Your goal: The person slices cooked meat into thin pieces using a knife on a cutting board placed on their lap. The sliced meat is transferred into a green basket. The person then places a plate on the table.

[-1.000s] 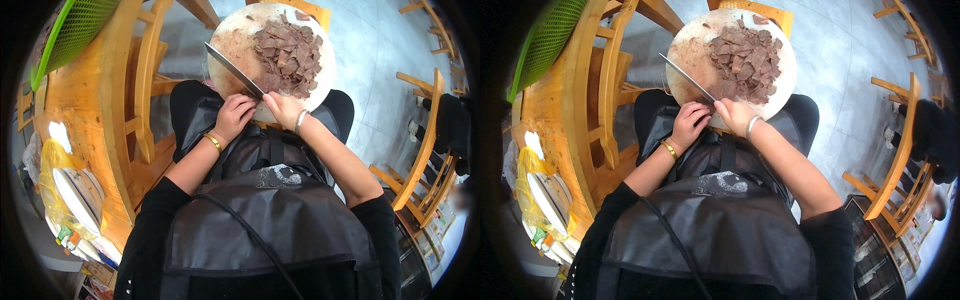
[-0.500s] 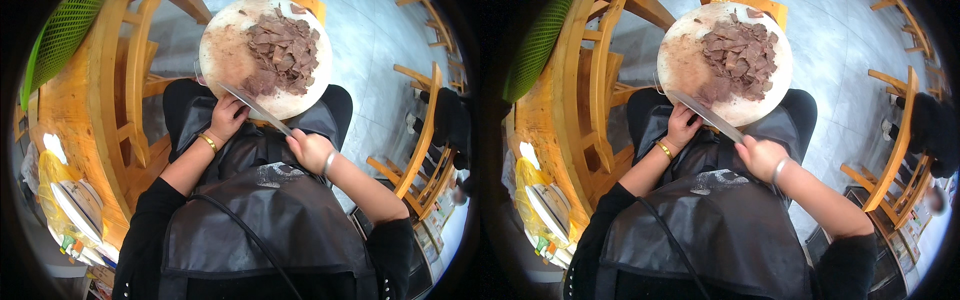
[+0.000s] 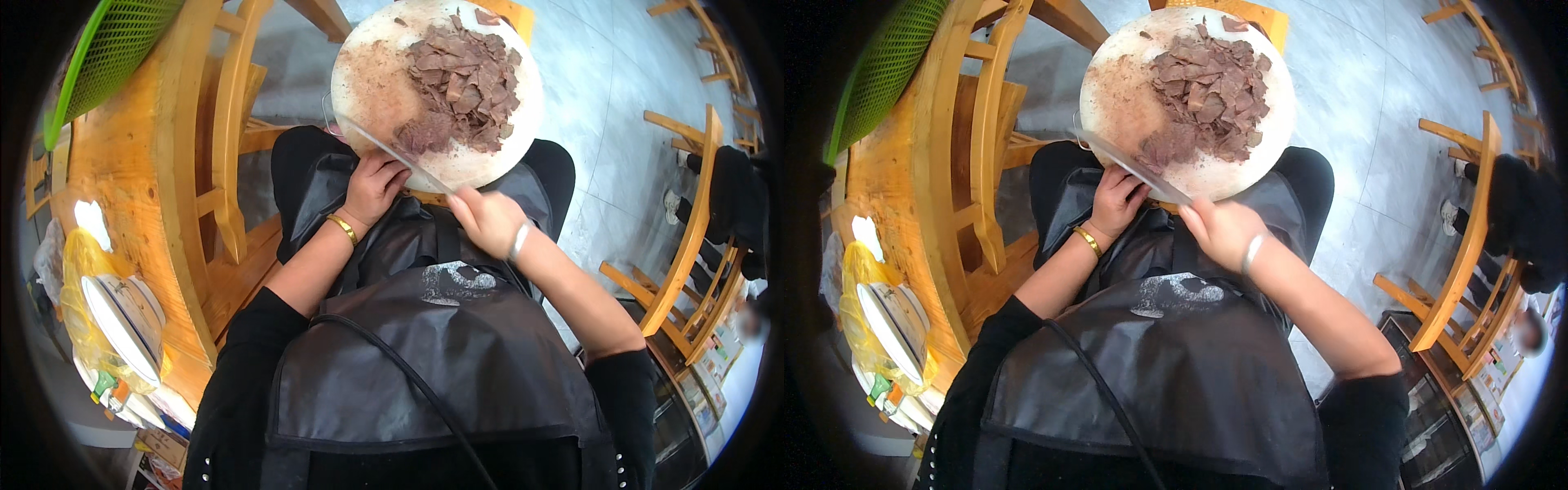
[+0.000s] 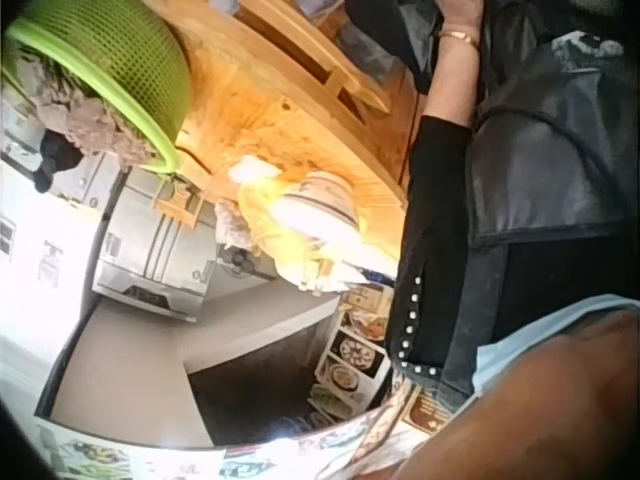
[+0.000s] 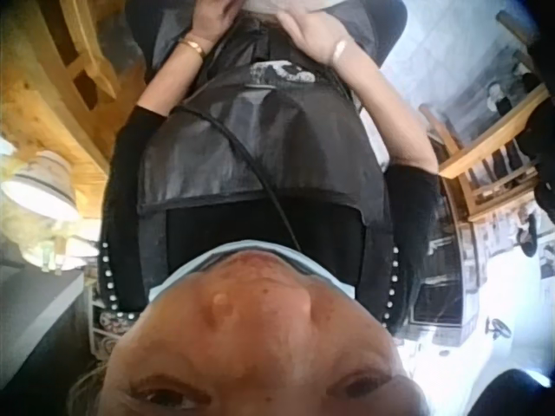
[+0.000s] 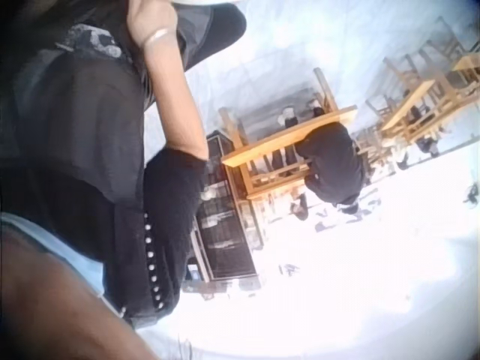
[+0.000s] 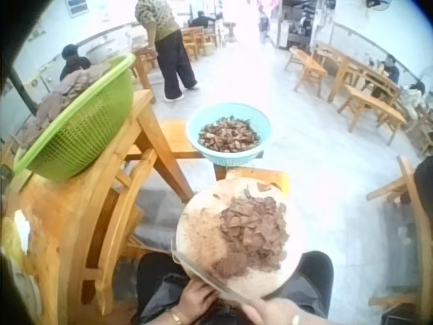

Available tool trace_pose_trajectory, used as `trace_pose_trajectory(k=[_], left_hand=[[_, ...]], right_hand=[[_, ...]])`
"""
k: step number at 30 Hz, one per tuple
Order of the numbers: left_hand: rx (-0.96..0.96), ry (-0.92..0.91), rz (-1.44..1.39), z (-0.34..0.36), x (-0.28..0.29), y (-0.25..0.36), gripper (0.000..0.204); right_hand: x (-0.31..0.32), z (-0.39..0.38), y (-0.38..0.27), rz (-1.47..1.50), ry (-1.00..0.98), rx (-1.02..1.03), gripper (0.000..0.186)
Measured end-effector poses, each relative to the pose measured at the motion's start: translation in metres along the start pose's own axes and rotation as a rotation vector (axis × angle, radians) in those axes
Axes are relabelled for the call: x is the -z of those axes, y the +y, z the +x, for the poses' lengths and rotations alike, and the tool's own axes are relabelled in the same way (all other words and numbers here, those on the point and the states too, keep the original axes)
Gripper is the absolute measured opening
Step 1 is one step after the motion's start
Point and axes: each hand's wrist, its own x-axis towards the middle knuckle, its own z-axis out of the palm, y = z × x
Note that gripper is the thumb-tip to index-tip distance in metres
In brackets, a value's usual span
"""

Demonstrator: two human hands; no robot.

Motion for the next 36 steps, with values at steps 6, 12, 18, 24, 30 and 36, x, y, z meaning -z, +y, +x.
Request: trace_pose_trajectory(k=[6,12,18,24,30,36], left_hand=[[0.026,0.000,-0.059,-0.003,-0.003,-0.003,0.021],[0.039,-0.023,-0.062,0.000,-0.004,0.001,0.020],[0.018,-0.116,0.017,0.004,0.011,0.015,0.025],[0.025,-0.086,0.038,0.000,0.009,0.008,0.024],[0.068,-0.046,-0.010,-0.006,0.003,0.001,0.021],[0.086,-0.041,-0.041,-0.005,0.004,0.002,0.020]], right_hand=[[0.021,-0.055,0.000,-0.071,-0.207,-0.187,0.035],[-0.024,0.020,0.012,-0.057,-0.109,-0.120,0.039],[-0.032,0.073,0.017,0.122,0.008,-0.024,0.043],[-0.011,0.032,0.005,0.080,0.038,0.066,0.038],[0.011,-0.049,-0.003,-0.096,-0.116,-0.101,0.032],[0.008,-0.025,-0.004,-0.071,-0.180,-0.146,0.031]])
